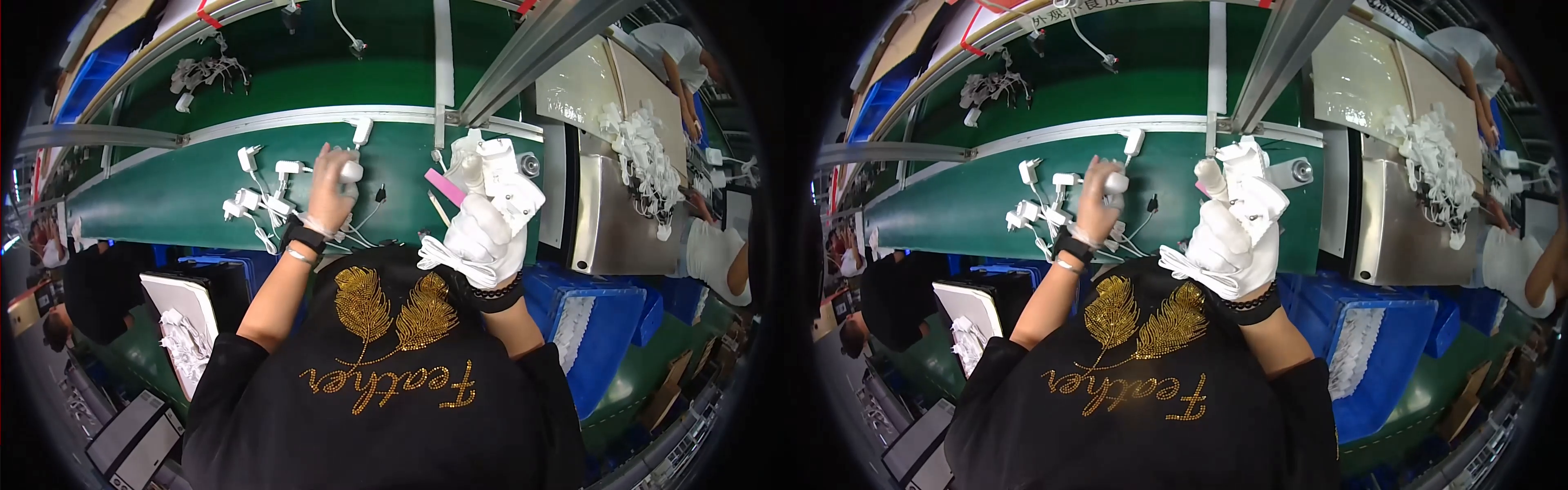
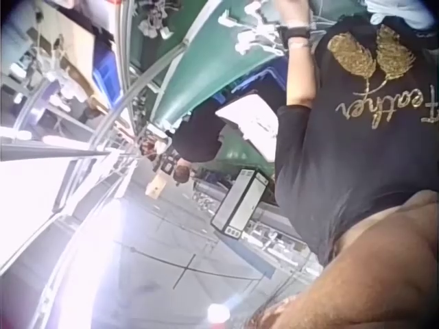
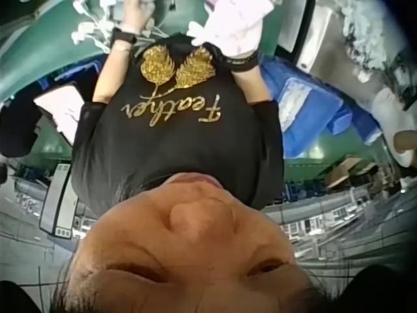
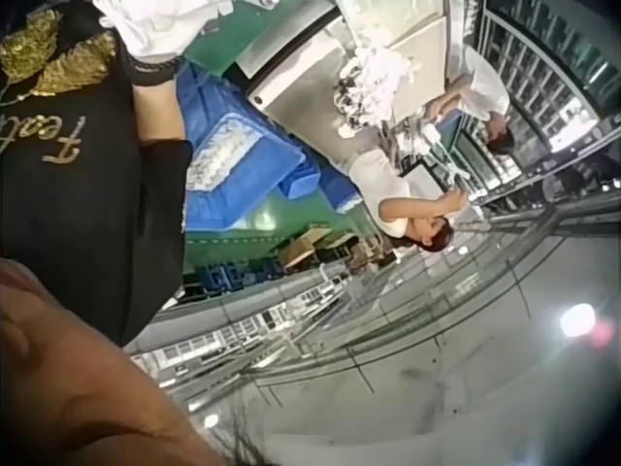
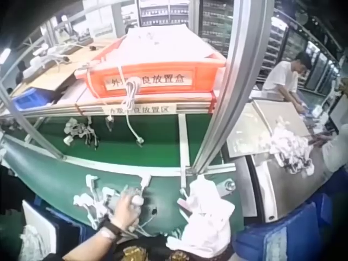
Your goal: The person picks up a power adapter, rubs its surface with a pink file, and wipes it with a cloth before repeating the process with a second adapter.
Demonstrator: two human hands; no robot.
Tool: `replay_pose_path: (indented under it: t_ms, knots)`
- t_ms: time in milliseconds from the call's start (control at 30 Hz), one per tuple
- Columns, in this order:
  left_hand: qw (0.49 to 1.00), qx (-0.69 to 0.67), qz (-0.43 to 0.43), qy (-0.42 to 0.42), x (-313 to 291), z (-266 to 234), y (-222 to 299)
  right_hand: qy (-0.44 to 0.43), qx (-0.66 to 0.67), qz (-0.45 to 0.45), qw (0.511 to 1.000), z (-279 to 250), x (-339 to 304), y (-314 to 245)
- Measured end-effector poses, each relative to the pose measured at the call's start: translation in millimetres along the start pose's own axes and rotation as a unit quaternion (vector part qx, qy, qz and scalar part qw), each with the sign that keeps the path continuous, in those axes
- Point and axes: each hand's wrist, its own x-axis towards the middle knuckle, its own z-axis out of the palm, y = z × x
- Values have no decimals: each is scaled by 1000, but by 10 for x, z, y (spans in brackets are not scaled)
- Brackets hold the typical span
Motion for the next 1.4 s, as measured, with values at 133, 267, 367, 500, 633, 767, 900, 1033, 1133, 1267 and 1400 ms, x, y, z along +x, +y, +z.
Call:
replay_pose_path:
  t_ms: [133, 267, 367, 500, 633, 767, 900, 1033, 1133, 1267, 1400]
  knots:
    - [902, -369, -193, 111, 252, -516, 404, -19, -11, -7, 1000, 50, -52, -25]
    - [728, -601, -283, 170, 466, -1021, 507, 31, -86, -8, 996, 168, -191, -207]
    - [668, -684, -257, 141, 334, -1130, 417, 227, -275, -123, 926, 631, -306, -412]
    - [648, -700, -287, 93, 105, -1122, 400, 400, -372, -385, 744, 1282, -450, -964]
    - [617, -700, -346, 97, -34, -1012, 445, 408, -645, -346, 546, 1519, -1143, -2594]
    - [601, -697, -376, 112, -130, -935, 501, 521, -684, -368, 354, 1540, -1345, -3919]
    - [593, -707, -370, 111, -88, -959, 454, 500, -761, -388, 138, 1655, -2083, -4992]
    - [611, -677, -385, 142, -215, -1058, 577, 333, -833, -439, -53, 1157, -825, -3535]
    - [626, -672, -370, 141, -212, -1066, 637, 223, -897, -370, 93, 437, -110, -1781]
    - [635, -682, -340, 124, -140, -1124, 676, 255, -791, 13, 555, -624, 767, -391]
    - [656, -681, -309, 101, -8, -1245, 756, 224, -923, -17, 313, -1775, 1538, -38]
